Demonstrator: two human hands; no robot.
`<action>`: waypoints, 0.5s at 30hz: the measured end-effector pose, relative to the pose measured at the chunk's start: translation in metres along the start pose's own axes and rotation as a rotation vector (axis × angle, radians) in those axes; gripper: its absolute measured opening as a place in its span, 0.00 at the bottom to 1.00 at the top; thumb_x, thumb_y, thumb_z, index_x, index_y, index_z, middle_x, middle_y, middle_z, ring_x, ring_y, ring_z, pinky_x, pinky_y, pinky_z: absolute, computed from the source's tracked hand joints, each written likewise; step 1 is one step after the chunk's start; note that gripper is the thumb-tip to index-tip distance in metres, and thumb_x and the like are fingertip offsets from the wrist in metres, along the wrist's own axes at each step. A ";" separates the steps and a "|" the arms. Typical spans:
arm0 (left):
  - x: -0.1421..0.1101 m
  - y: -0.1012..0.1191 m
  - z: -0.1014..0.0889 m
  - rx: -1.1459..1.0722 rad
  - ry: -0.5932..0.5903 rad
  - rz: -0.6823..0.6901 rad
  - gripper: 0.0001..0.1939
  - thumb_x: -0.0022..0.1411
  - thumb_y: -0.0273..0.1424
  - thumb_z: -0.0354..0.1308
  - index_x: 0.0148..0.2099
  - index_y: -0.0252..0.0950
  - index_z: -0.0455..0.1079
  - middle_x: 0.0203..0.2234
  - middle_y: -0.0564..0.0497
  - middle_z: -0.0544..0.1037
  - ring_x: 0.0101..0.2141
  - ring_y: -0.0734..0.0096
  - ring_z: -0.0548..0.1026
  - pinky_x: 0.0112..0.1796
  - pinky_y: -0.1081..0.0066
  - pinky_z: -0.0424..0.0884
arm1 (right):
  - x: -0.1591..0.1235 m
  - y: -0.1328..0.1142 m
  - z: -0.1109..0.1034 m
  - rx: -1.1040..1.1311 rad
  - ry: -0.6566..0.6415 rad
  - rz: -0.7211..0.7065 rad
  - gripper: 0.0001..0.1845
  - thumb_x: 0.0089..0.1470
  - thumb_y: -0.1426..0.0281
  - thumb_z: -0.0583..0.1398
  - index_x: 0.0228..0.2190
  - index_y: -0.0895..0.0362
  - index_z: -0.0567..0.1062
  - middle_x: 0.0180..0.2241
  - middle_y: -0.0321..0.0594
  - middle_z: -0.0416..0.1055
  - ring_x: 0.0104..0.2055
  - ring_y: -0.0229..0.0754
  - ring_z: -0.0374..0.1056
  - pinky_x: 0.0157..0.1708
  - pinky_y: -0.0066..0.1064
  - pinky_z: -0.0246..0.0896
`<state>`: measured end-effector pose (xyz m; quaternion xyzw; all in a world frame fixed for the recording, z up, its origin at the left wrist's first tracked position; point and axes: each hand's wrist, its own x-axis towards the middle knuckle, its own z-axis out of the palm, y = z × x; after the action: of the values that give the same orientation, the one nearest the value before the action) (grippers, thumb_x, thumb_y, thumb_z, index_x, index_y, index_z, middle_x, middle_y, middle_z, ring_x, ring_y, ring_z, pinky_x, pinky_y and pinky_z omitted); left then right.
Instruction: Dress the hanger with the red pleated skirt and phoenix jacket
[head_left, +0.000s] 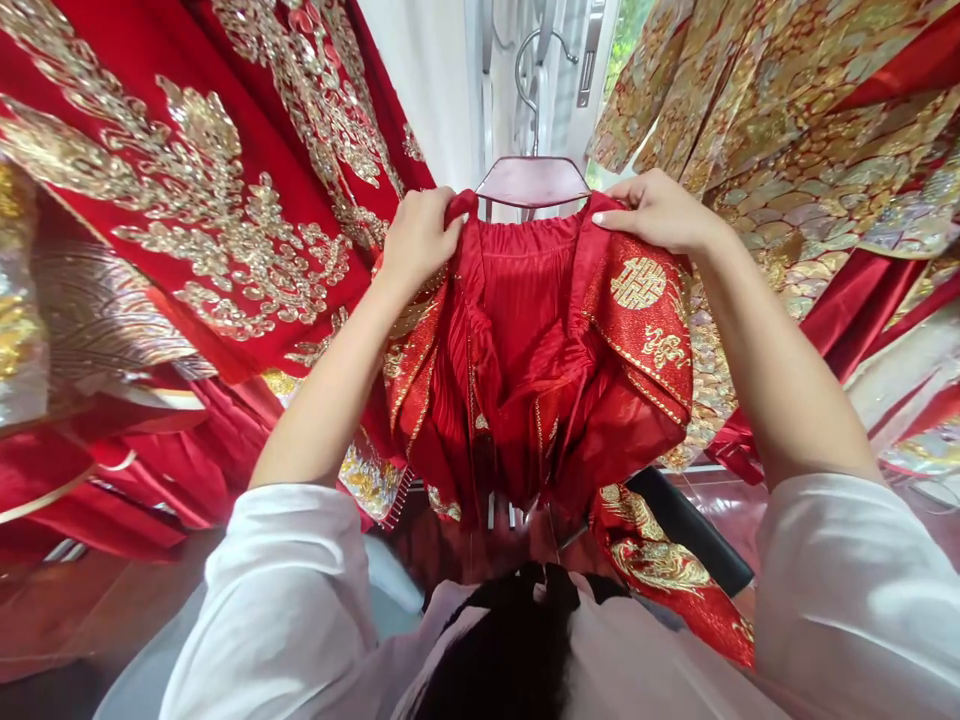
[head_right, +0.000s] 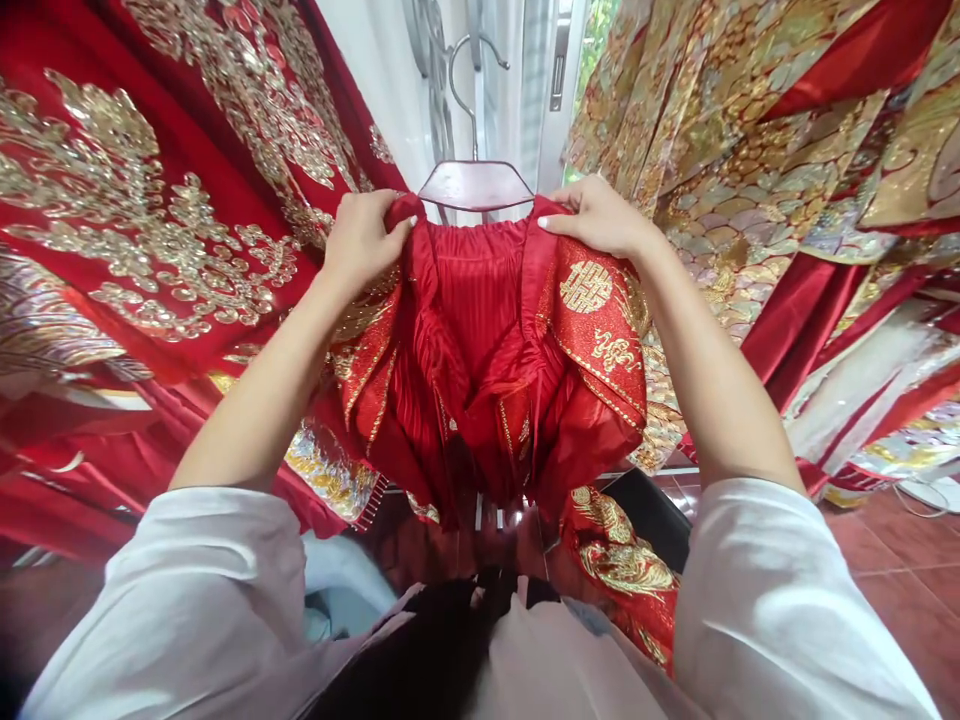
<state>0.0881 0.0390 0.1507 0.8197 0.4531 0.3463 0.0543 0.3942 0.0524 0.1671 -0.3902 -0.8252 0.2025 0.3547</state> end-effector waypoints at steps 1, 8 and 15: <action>-0.002 0.001 0.004 0.034 0.071 0.016 0.12 0.60 0.42 0.47 0.37 0.44 0.67 0.27 0.47 0.72 0.49 0.51 0.65 0.44 0.58 0.59 | 0.000 0.000 0.001 -0.051 0.016 -0.019 0.07 0.52 0.72 0.60 0.24 0.61 0.71 0.19 0.30 0.62 0.23 0.29 0.53 0.26 0.25 0.46; -0.016 0.012 -0.001 0.222 0.172 -0.042 0.16 0.59 0.48 0.51 0.36 0.41 0.66 0.30 0.49 0.72 0.42 0.57 0.68 0.44 0.59 0.60 | -0.011 -0.005 0.012 -0.363 0.258 -0.023 0.06 0.52 0.74 0.61 0.25 0.62 0.71 0.23 0.32 0.61 0.27 0.31 0.52 0.32 0.27 0.43; -0.015 -0.010 -0.013 0.058 0.154 -0.045 0.19 0.60 0.52 0.50 0.34 0.42 0.66 0.25 0.54 0.68 0.34 0.68 0.62 0.46 0.64 0.60 | -0.012 -0.010 0.008 -0.338 0.167 -0.092 0.21 0.59 0.74 0.55 0.16 0.59 0.55 0.19 0.28 0.45 0.24 0.27 0.42 0.28 0.27 0.38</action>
<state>0.0678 0.0298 0.1490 0.7815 0.4839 0.3938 0.0031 0.3887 0.0366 0.1626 -0.4214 -0.8322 0.0117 0.3602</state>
